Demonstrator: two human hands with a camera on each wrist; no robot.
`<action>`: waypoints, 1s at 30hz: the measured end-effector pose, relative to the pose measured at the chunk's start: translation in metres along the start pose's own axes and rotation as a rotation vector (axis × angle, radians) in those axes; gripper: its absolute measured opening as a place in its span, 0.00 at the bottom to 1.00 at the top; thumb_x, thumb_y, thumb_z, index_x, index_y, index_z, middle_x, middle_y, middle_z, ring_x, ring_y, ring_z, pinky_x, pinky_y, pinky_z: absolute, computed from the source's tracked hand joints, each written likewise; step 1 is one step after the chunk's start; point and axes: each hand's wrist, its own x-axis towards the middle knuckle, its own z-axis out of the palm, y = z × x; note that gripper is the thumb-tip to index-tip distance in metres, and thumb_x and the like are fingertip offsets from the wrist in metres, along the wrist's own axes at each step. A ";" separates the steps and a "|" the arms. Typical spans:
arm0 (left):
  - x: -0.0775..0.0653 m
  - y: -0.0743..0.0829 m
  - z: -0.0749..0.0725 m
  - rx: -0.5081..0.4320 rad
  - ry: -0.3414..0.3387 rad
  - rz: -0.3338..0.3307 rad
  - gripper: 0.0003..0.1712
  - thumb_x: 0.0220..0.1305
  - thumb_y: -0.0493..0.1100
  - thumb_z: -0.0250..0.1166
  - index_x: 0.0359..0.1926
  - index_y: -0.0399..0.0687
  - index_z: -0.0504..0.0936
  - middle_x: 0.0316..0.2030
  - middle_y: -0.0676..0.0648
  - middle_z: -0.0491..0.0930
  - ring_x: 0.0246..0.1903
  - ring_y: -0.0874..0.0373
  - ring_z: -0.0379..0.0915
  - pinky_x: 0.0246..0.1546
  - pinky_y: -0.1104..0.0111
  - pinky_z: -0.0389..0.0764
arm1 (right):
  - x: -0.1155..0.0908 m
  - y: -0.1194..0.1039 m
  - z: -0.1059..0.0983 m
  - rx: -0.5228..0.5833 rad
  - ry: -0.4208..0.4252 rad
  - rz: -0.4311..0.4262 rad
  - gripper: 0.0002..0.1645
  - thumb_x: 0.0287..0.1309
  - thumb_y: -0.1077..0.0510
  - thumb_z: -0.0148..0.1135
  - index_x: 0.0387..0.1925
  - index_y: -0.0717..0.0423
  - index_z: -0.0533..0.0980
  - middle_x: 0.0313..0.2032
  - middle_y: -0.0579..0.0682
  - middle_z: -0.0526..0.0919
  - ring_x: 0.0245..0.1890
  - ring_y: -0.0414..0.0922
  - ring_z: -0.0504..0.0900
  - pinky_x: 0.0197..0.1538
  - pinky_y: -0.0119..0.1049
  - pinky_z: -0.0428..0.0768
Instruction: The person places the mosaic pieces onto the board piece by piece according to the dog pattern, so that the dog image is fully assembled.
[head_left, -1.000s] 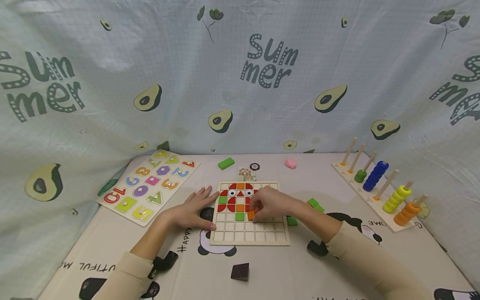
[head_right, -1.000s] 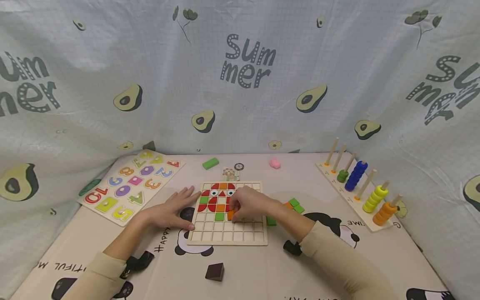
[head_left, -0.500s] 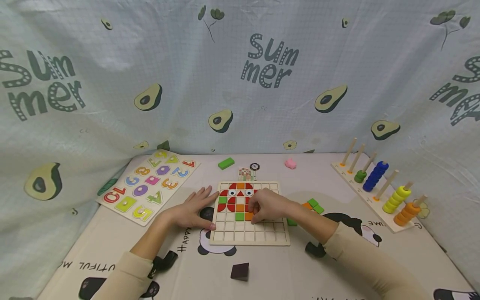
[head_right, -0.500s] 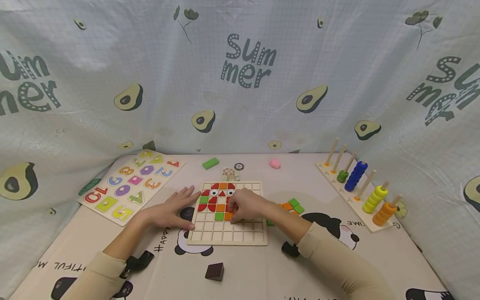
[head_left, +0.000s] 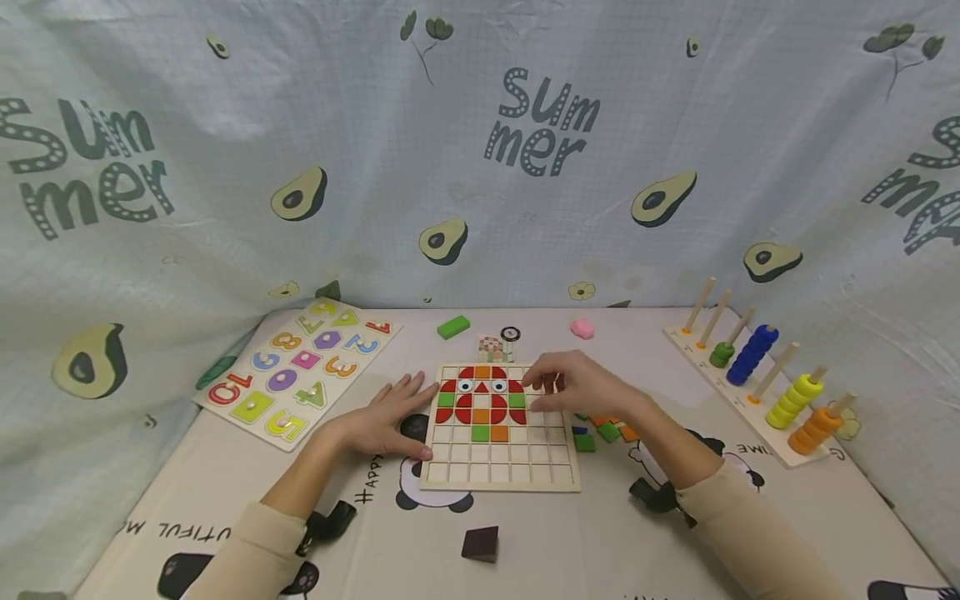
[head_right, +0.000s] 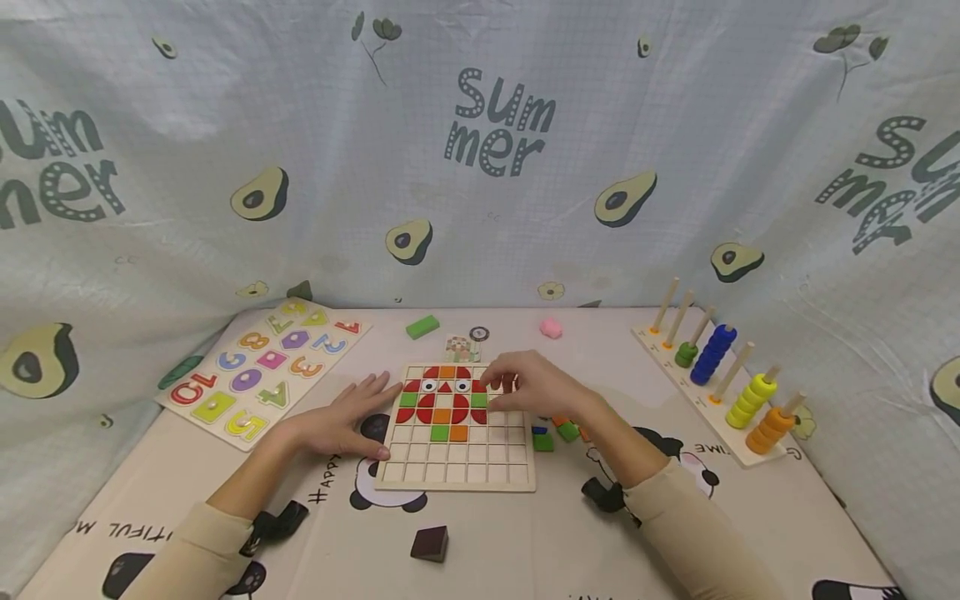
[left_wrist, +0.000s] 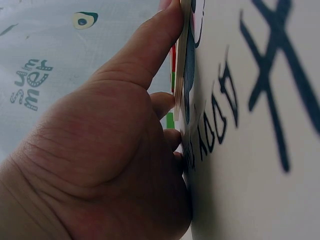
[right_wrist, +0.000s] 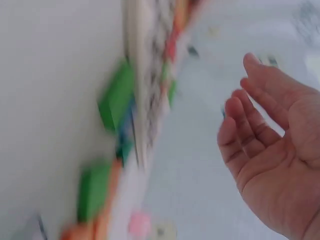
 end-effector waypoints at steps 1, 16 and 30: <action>0.000 0.000 0.000 0.001 0.000 -0.002 0.61 0.48 0.71 0.67 0.76 0.59 0.47 0.76 0.45 0.34 0.74 0.45 0.23 0.71 0.47 0.31 | -0.006 0.004 -0.008 0.003 0.023 -0.005 0.16 0.53 0.54 0.71 0.45 0.43 0.81 0.37 0.40 0.81 0.34 0.41 0.77 0.37 0.37 0.80; 0.003 -0.002 0.001 0.016 -0.013 0.004 0.62 0.47 0.72 0.66 0.76 0.61 0.45 0.76 0.46 0.33 0.74 0.47 0.22 0.71 0.48 0.31 | -0.064 0.078 -0.054 0.023 -0.151 0.198 0.12 0.51 0.62 0.71 0.40 0.50 0.84 0.38 0.48 0.85 0.33 0.46 0.75 0.37 0.34 0.77; 0.002 -0.001 0.001 0.009 -0.001 0.006 0.61 0.48 0.71 0.67 0.76 0.59 0.46 0.76 0.45 0.34 0.74 0.46 0.23 0.71 0.48 0.31 | -0.060 0.081 -0.042 -0.018 -0.168 0.266 0.11 0.49 0.64 0.72 0.34 0.48 0.82 0.31 0.44 0.82 0.30 0.45 0.75 0.34 0.35 0.79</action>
